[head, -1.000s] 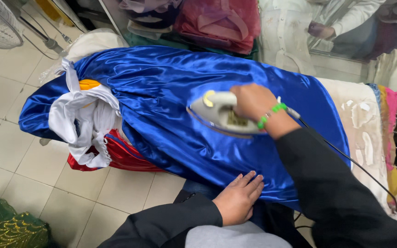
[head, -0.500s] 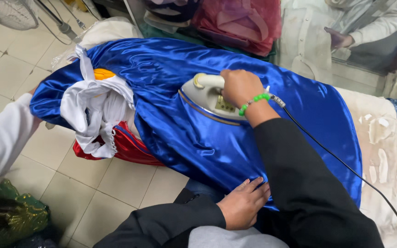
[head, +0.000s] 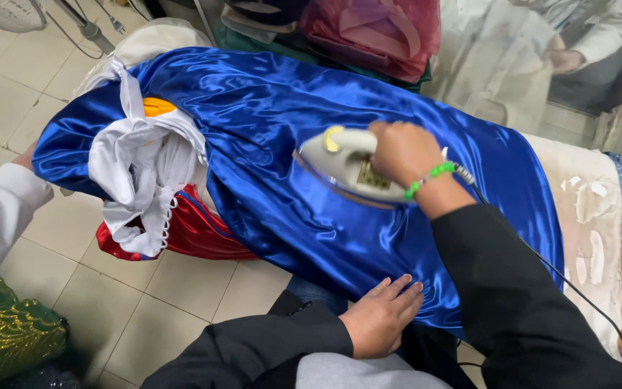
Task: The person irons a blue satin garment with a white electric iron on an ironing board. They repeatedly smooth the fabric, lift and reposition sections of the blue material, and continue ironing different areas of the garment.
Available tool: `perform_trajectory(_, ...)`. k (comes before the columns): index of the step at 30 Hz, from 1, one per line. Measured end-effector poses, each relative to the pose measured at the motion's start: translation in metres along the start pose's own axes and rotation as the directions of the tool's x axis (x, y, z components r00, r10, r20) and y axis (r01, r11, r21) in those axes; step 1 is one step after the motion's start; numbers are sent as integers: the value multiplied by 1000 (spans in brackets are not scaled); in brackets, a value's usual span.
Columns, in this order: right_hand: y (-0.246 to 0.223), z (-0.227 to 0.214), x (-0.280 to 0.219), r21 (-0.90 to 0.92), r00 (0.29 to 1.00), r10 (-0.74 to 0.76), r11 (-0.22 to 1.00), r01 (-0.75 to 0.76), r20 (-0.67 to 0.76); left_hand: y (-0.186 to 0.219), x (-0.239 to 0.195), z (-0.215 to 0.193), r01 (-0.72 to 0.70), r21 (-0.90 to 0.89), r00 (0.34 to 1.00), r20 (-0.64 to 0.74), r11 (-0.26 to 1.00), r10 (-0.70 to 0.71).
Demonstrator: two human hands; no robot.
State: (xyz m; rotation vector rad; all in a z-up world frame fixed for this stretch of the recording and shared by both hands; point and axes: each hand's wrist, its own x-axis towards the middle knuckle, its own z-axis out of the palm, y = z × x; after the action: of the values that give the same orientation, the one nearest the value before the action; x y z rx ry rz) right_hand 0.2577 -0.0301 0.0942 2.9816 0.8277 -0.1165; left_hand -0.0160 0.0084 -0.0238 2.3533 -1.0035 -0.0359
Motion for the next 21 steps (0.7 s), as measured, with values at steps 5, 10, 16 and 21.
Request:
perform_trajectory(5,47,-23,21,90,962,270,958,-272,34,-1,0,-1,-20,-51,997,-78,998,16)
perform_trajectory(10,93,-25,-27,76,912,398,911,-406,101,-5,0,10,-38,-26,994,-101,999,36)
perform_trajectory(16,83,-30,-169,-37,896,334,940,-338,294,-9,-4,19,-57,83,986,-155,995,69)
perform_trajectory(21,99,-9,-237,-153,882,384,923,-354,274,-15,-6,20,-136,-25,967,-222,990,127)
